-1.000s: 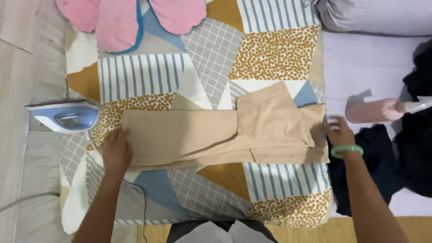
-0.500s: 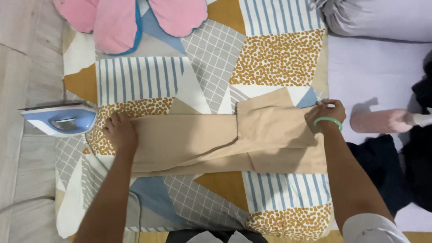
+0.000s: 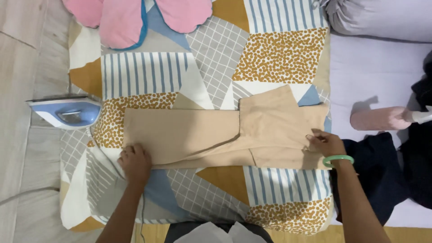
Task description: The recorder irons a beige t-shirt on a bed and then folds it.
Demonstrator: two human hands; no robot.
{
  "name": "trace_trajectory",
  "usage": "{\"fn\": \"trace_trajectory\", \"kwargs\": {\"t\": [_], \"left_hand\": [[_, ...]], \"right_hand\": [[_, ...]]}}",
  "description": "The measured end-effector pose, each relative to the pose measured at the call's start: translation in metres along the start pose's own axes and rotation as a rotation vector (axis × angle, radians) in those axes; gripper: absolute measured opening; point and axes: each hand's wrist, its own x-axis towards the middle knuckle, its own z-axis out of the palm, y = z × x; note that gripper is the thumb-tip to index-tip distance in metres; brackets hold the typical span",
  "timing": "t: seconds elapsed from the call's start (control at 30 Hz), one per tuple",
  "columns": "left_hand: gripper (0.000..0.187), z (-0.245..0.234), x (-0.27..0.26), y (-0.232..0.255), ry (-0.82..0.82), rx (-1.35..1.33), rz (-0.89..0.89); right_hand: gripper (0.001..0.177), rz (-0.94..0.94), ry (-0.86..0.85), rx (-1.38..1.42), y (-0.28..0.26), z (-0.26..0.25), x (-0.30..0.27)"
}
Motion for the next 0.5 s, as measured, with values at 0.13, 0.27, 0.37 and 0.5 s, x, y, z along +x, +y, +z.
{"fn": "trace_trajectory", "kwargs": {"t": [0.13, 0.27, 0.37, 0.5], "left_hand": [[0.040, 0.048, 0.033, 0.092, 0.240, -0.344, 0.323], [0.024, 0.005, 0.080, 0.264, -0.142, -0.515, 0.429], [0.032, -0.014, 0.102, 0.348, -0.170, -0.642, 0.339], [0.032, 0.002, 0.100, 0.392, -0.332, -0.917, 0.229]], "right_hand": [[0.037, -0.075, 0.052, 0.090, 0.000, -0.015, -0.013], [0.031, -0.046, -0.077, 0.296, 0.013, -0.004, -0.017], [0.024, -0.026, -0.064, 0.294, 0.019, 0.005, -0.019], [0.021, -0.295, -0.059, 0.308, 0.028, 0.011, -0.022]]}}
